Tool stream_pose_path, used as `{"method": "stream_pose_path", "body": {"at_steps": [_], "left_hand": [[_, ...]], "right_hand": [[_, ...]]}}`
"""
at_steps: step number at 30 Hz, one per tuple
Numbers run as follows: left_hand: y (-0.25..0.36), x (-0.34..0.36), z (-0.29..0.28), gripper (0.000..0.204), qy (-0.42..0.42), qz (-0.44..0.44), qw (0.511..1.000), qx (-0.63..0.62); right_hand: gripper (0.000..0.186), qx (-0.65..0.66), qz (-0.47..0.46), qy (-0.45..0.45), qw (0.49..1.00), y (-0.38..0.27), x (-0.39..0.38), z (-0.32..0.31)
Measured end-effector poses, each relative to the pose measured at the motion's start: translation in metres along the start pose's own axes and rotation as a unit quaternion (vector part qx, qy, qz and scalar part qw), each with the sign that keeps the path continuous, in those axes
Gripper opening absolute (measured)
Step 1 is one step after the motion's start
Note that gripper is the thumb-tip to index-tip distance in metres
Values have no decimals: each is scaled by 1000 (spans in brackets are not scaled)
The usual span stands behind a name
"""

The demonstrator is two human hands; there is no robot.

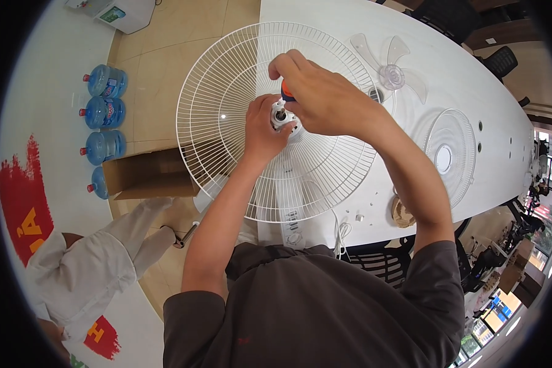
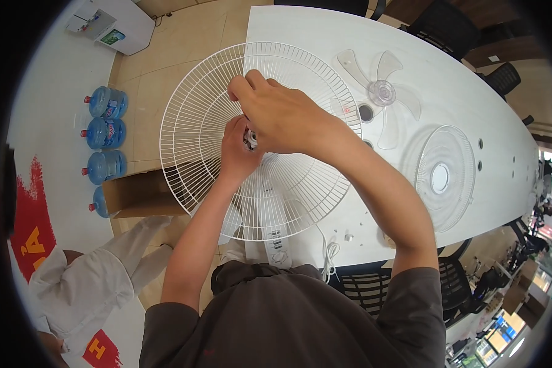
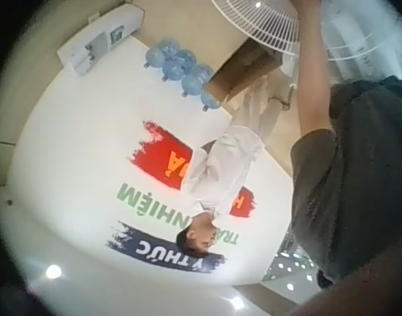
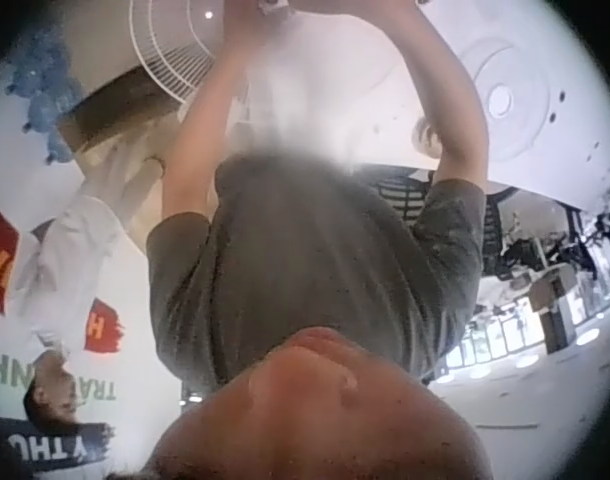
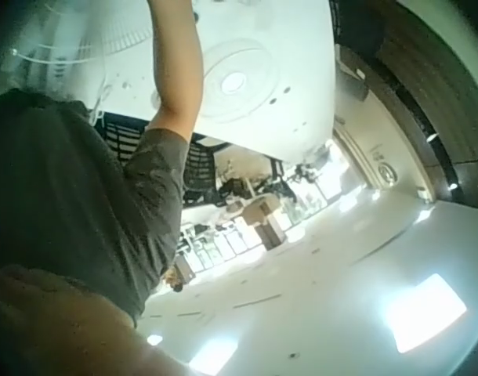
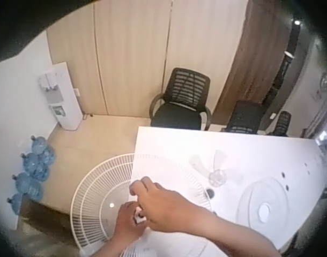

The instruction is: Using a screwdriver to repair or assemble the motor housing and rear grill of an electric fan.

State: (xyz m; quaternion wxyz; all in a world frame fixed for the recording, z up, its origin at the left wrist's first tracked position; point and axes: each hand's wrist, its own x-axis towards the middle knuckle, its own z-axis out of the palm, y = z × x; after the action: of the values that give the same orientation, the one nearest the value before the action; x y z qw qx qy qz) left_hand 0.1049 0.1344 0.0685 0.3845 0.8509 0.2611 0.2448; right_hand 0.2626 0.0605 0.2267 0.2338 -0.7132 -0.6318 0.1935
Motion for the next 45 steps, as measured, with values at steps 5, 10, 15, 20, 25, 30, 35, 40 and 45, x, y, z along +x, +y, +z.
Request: {"method": "stream_pose_path", "body": {"at_steps": [5, 10, 15, 20, 25, 30, 35, 40, 45], "left_hand": [[-2, -3, 0, 67, 16, 16, 999, 37], [2, -4, -1, 74, 13, -42, 999, -12], [6, -4, -2, 75, 43, -13, 999, 1], [8, -6, -4, 72, 41, -58, 997, -24], [4, -11, -4, 66, 32, -31, 999, 23], [5, -9, -12, 63, 0, -10, 1000, 24], [2, -4, -25, 59, -53, 0, 999, 10], [1, -2, -18, 59, -45, 30, 998, 15], [6, 0, -15, 60, -29, 44, 997, 60]], "right_hand": [[31, -4, -36, -19, 999, 9, -2, -7], [36, -157, -24, 27, 987, 7, -5, -8], [52, -220, 13, -10, 975, 5, -5, -2], [45, -114, -42, 139, 983, 20, 0, -1], [38, -39, -29, 69, 996, 34, -8, 1], [33, -11, -31, 7, 999, 33, -14, -12], [34, 38, -9, -70, 997, 28, -17, -25], [34, 47, -2, -85, 995, 29, -16, -26], [41, 14, 8, -67, 998, 24, -15, -25]]}}
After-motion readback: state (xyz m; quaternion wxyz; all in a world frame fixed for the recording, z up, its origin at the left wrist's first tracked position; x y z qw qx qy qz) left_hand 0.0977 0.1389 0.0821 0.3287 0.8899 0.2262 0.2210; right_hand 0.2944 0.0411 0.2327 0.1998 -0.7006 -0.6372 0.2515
